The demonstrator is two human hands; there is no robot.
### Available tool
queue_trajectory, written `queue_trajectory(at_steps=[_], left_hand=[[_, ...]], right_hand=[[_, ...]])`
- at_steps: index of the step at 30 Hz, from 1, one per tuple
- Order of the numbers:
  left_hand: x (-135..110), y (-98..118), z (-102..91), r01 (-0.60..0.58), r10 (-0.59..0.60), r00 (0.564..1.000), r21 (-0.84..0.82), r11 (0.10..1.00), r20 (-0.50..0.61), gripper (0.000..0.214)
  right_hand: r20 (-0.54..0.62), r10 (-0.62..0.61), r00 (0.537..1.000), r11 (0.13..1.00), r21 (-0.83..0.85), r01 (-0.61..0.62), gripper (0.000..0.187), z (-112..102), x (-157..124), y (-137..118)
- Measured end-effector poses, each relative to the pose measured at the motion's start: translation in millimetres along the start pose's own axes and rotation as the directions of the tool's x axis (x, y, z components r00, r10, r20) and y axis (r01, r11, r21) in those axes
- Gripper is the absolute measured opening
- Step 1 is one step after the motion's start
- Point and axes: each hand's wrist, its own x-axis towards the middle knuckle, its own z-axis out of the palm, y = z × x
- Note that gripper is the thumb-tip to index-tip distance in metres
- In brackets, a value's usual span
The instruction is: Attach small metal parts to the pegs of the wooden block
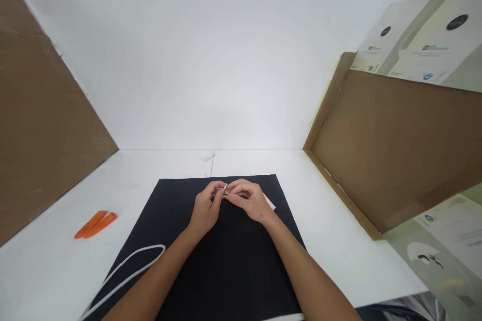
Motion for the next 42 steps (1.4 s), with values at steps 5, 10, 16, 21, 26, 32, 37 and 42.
queue_trajectory(at_steps=[5,10,16,21,26,32,37,42], left_hand=[[0.5,1.2,0.3,-0.029,0.029,1.000,0.026,0.999,0.001,0.020],[-0.7,3.0,0.7,-0.067,0.066,0.997,0.052,0.996,0.030,0.020],[0.0,0.6,-0.7,-0.043,0.043,0.999,0.061,0.997,0.000,0.020],[-0.1,0.4,-1.4,-0.037,0.037,0.999,0.069,0.997,-0.001,0.020],[-0.9,0.7,-0.9,-0.058,0.056,0.998,0.059,0.997,0.029,0.019],[0.6,0.2,-3.0,-0.044,0.043,0.999,0.067,0.997,0.018,0.021],[1.2,-2.0,-4.8,-0.024,0.024,1.000,0.077,0.997,0.003,0.023],[0.7,-3.1,-3.3,-0.032,0.030,0.999,0.068,0.997,0.035,0.023]], right_hand=[[-0.023,0.023,0.999,1.000,-0.003,-0.023,0.018,1.6,1.0,-0.8],[-0.091,0.109,0.990,0.993,0.051,-0.104,0.022,4.1,2.6,-0.4],[-0.002,0.024,1.000,0.999,0.026,-0.024,0.016,0.4,0.8,1.4],[0.018,-0.003,1.000,1.000,0.022,0.003,0.015,1.8,0.3,-0.1],[-0.068,0.082,0.994,0.997,0.002,-0.082,0.024,6.3,1.7,-1.3],[-0.040,0.046,0.998,0.999,0.021,-0.045,0.021,4.8,1.2,0.6],[0.036,-0.018,0.999,1.000,-0.002,0.018,0.015,4.3,0.1,1.1],[-0.064,0.087,0.994,0.996,0.039,-0.085,0.026,7.6,2.1,-1.2]])
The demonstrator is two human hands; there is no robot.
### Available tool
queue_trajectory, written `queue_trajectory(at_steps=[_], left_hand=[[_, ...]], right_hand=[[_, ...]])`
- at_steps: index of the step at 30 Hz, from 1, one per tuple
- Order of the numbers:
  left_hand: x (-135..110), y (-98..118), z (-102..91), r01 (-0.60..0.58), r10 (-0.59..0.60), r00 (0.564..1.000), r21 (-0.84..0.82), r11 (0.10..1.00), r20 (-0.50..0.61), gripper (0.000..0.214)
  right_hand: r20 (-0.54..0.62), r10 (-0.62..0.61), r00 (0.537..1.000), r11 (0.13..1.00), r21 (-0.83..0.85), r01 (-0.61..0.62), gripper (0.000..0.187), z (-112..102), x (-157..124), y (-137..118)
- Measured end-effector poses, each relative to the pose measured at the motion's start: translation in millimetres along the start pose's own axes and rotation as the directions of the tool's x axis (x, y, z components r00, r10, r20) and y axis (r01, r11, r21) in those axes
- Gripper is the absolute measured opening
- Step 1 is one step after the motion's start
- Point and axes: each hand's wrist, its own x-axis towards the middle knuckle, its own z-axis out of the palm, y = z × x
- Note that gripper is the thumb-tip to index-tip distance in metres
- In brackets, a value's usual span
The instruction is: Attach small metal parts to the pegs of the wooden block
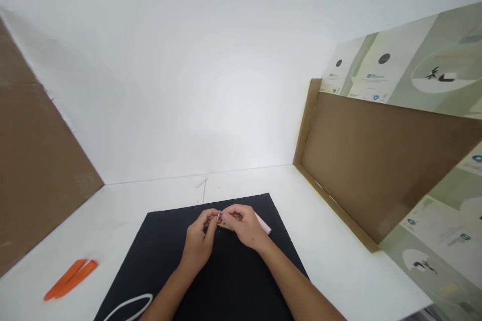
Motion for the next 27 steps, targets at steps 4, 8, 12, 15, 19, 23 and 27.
queue_trajectory(at_steps=[4,8,12,15,19,23,27], left_hand=[[-0.4,0.4,1.4,-0.005,0.005,1.000,-0.006,1.000,0.009,0.023],[0.4,-1.5,0.9,0.018,-0.019,1.000,-0.023,1.000,-0.019,0.023],[1.3,-3.4,0.1,0.051,-0.053,0.998,-0.071,0.996,-0.034,0.024],[1.0,-1.9,0.8,0.044,-0.046,0.998,-0.057,0.997,-0.044,0.024],[0.1,2.3,2.8,0.019,-0.020,0.999,-0.052,0.998,-0.026,0.023],[-0.1,3.2,3.2,0.015,-0.016,1.000,-0.054,0.998,-0.020,0.023],[0.6,-0.6,1.8,0.023,-0.025,0.999,-0.058,0.998,-0.032,0.023]], right_hand=[[-0.032,0.012,0.999,1.000,-0.007,-0.012,0.029,0.4,0.8,-0.3],[0.011,-0.028,1.000,0.999,-0.019,0.028,0.023,-1.6,0.3,1.8],[0.068,-0.097,0.993,0.992,-0.069,0.102,0.017,-2.5,-0.6,1.2],[0.030,-0.053,0.998,0.997,-0.055,0.054,0.020,-1.6,-0.7,0.5],[-0.042,0.011,0.999,1.000,-0.012,-0.012,0.027,-0.6,-0.1,0.2],[-0.047,-0.006,0.999,1.000,-0.007,0.006,0.027,-1.8,0.4,0.2],[0.023,-0.007,1.000,1.000,0.012,0.007,0.026,-3.9,-0.1,0.8]])
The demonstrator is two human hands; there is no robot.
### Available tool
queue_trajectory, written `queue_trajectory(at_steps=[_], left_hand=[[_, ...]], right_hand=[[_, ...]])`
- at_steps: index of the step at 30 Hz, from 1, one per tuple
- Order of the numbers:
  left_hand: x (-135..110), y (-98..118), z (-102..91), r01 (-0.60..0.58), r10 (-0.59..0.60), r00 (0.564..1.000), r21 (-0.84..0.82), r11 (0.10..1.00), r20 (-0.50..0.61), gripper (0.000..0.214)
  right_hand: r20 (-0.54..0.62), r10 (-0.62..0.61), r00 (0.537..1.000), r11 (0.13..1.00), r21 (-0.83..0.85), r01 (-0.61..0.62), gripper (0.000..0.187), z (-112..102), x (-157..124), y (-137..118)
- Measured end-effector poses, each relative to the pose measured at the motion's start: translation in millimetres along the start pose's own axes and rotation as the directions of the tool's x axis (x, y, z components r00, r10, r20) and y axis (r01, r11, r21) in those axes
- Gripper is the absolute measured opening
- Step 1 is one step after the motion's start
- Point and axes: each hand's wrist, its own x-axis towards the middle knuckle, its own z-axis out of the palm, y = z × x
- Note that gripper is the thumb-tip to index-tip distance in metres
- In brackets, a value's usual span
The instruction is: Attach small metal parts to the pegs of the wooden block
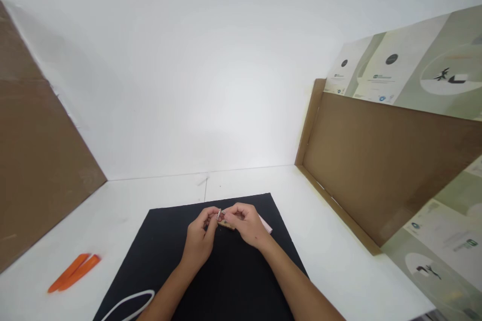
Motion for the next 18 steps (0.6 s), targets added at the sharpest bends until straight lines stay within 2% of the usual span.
queue_trajectory(at_steps=[4,10,12,18], left_hand=[[0.9,-2.1,-1.5,0.009,-0.009,1.000,-0.007,1.000,-0.022,0.023],[-0.3,4.5,-0.6,-0.019,0.019,1.000,0.012,1.000,0.007,0.022],[-0.9,5.7,0.3,-0.024,0.023,0.999,0.009,1.000,0.025,0.023],[-0.6,2.0,0.5,-0.013,0.013,1.000,0.014,1.000,0.008,0.024]], right_hand=[[0.056,-0.050,0.997,0.996,-0.072,0.054,0.022,0.3,-1.1,-0.2],[-0.066,0.030,0.997,0.999,-0.012,-0.031,0.025,5.4,-0.3,-1.6],[-0.090,0.028,0.996,1.000,0.016,-0.027,0.025,6.0,0.5,-2.4],[-0.058,0.036,0.998,0.999,0.036,-0.034,0.026,2.9,0.8,-0.7]])
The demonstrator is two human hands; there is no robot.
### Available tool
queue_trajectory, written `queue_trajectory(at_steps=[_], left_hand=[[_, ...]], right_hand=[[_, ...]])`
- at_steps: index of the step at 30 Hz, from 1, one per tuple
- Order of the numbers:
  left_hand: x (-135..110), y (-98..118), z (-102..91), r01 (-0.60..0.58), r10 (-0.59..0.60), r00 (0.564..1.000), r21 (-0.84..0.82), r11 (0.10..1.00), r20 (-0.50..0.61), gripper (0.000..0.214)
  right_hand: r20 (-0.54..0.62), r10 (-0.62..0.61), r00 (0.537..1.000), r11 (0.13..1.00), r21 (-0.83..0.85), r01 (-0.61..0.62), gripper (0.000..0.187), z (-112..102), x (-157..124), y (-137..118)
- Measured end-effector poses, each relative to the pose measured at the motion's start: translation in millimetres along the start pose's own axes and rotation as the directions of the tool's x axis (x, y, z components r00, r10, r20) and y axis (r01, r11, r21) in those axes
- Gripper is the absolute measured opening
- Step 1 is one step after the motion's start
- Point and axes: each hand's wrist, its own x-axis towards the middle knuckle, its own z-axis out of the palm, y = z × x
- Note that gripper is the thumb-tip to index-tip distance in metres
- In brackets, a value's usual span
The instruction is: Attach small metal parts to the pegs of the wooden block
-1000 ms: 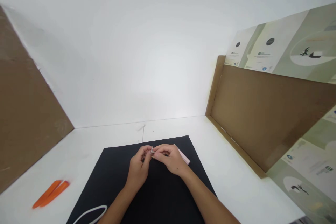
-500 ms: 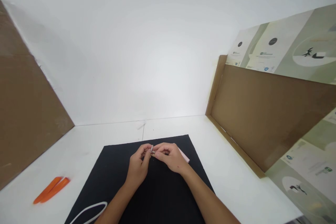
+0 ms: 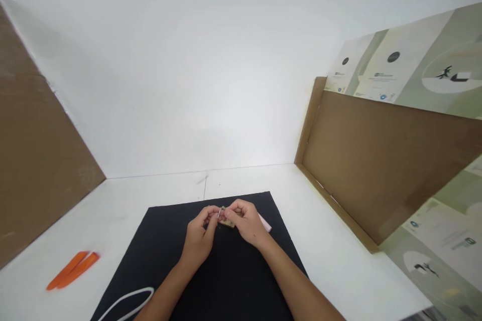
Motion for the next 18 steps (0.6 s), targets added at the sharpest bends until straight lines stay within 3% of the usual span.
queue_trajectory(at_steps=[6,18], left_hand=[[1.3,-3.6,-2.7,0.013,-0.012,1.000,0.017,1.000,-0.023,0.024],[-0.6,0.1,0.2,0.016,-0.015,1.000,-0.011,1.000,0.016,0.023]], right_hand=[[0.083,-0.042,0.996,0.994,-0.094,0.050,0.023,-1.8,-2.6,-1.4],[-0.029,0.036,0.999,0.998,0.043,-0.035,0.032,3.8,-0.2,-5.0]])
